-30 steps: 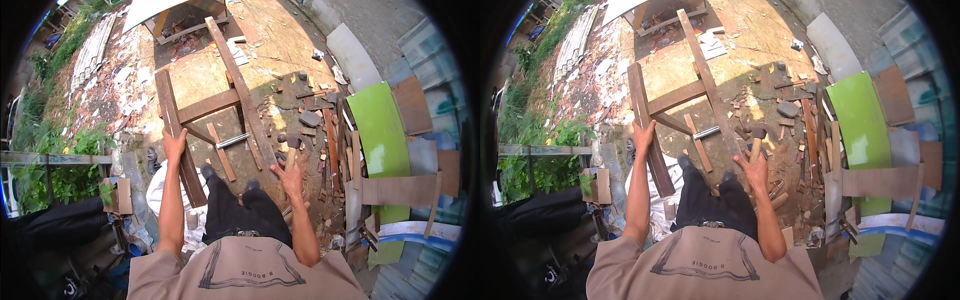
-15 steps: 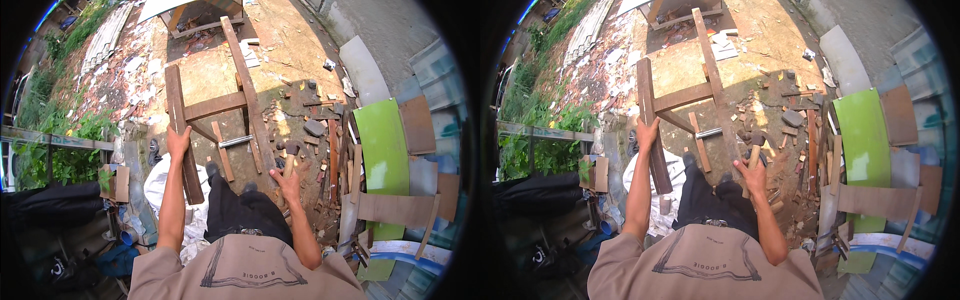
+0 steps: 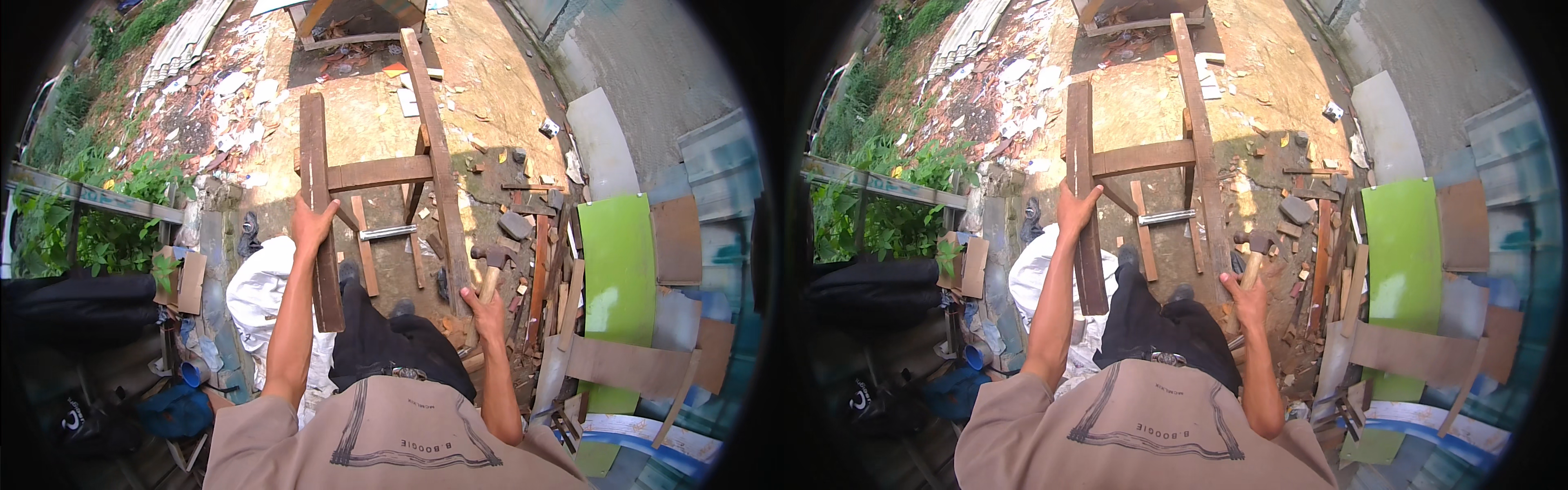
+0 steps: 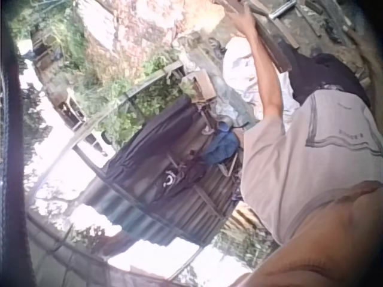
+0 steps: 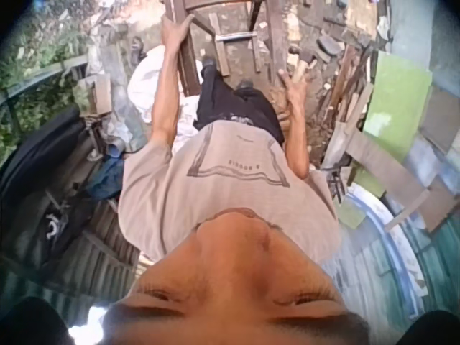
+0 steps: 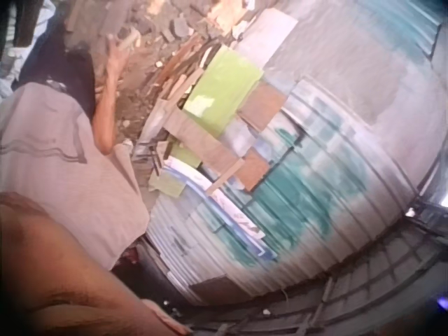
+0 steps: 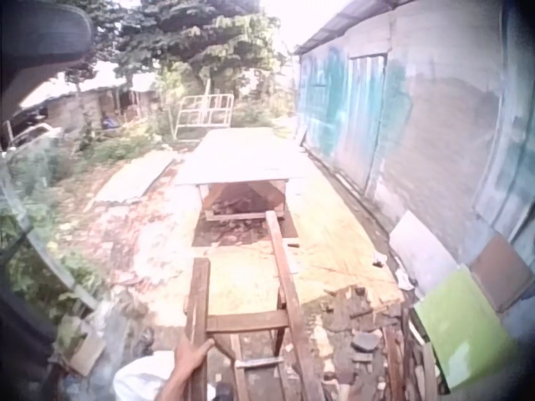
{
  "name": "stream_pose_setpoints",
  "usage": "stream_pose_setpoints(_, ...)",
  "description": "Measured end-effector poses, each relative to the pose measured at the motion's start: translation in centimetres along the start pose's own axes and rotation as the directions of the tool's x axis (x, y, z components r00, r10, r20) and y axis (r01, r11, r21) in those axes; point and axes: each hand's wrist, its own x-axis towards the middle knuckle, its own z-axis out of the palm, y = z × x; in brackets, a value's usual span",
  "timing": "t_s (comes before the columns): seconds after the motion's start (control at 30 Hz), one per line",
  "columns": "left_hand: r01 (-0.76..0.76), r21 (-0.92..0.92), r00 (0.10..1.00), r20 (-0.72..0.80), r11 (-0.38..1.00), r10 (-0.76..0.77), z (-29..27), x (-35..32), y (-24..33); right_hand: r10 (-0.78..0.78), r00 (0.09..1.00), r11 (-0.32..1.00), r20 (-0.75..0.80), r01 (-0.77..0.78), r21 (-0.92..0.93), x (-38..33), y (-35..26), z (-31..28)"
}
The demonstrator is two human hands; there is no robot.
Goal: The person assembles a wooden frame by hand, joining vertical and horizontal pieces into a rectangular structure. They then sit and handle additional wood pieces, including a long plank and a metal strip, sorting them among scattered debris.
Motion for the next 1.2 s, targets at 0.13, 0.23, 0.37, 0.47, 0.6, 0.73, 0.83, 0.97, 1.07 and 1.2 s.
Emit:
stream_pose_setpoints(0.13, -0.024, -0.031, 1.0, 0.001, 0.999, 0.024, -0.4, -0.2, 0.1, 0.035, 0.999, 0.995, -0.001, -0.035, -0.09, -0.4, -1.8, -0.1)
stream_pose_setpoints(0.23, 0.031, -0.065, 0.993, 0.12, 0.997, -0.023, -1.1, 0.4, 0.6, 0.045, 0.999, 0.992, -0.015, -0.046, -0.12, -0.2, -2.1, 0.2)
stream_pose_setpoints(0.37, -0.066, -0.081, 0.989, 0.129, 0.995, 0.076, -0.9, 0.6, -0.8, 0.048, 0.999, 0.994, -0.011, -0.048, -0.101, -1.3, -3.8, 0.5)
stream_pose_setpoints(0.47, -0.036, -0.105, 0.987, 0.15, 0.994, 0.052, -0.8, 0.7, -1.4, 0.05, 0.999, 0.995, -0.011, -0.051, -0.087, -1.2, -2.7, 0.1)
stream_pose_setpoints(0.6, 0.007, -0.207, 0.977, 0.21, 0.978, 0.037, -1.5, 1.2, -1.7, 0.034, 0.999, 0.994, -0.01, -0.034, -0.108, -0.8, -2.1, 0.1)
stream_pose_setpoints(0.73, 0.102, -0.281, 0.97, 0.24, 0.954, -0.033, -1.8, -0.6, -2.2, 0.015, 1.0, 0.983, 0.011, -0.013, -0.185, -1.3, -1.6, -1.3)
stream_pose_setpoints(0.83, 0.158, -0.296, 0.973, 0.211, 0.942, -0.097, -1.4, -2.0, -3.1, 0.031, 0.999, 0.999, 0.029, -0.03, -0.013, -0.6, -0.4, -0.8)
stream_pose_setpoints(0.97, 0.213, -0.301, 0.959, 0.245, 0.93, -0.141, -1.6, -3.8, -3.1, 0.036, 0.998, 0.999, 0.041, -0.036, -0.008, -0.5, -0.6, -1.0)
stream_pose_setpoints(1.07, 0.193, -0.317, 0.964, 0.238, 0.929, -0.119, -1.7, -4.9, -3.2, 0.026, 0.999, 1.0, 0.045, -0.027, 0.015, -0.3, 0.6, -1.2)
stream_pose_setpoints(1.2, 0.254, -0.358, 0.954, 0.248, 0.898, -0.171, -1.6, -5.6, -3.8, 0.031, 0.997, 0.99, 0.07, -0.04, 0.134, 0.2, 1.0, -1.1)
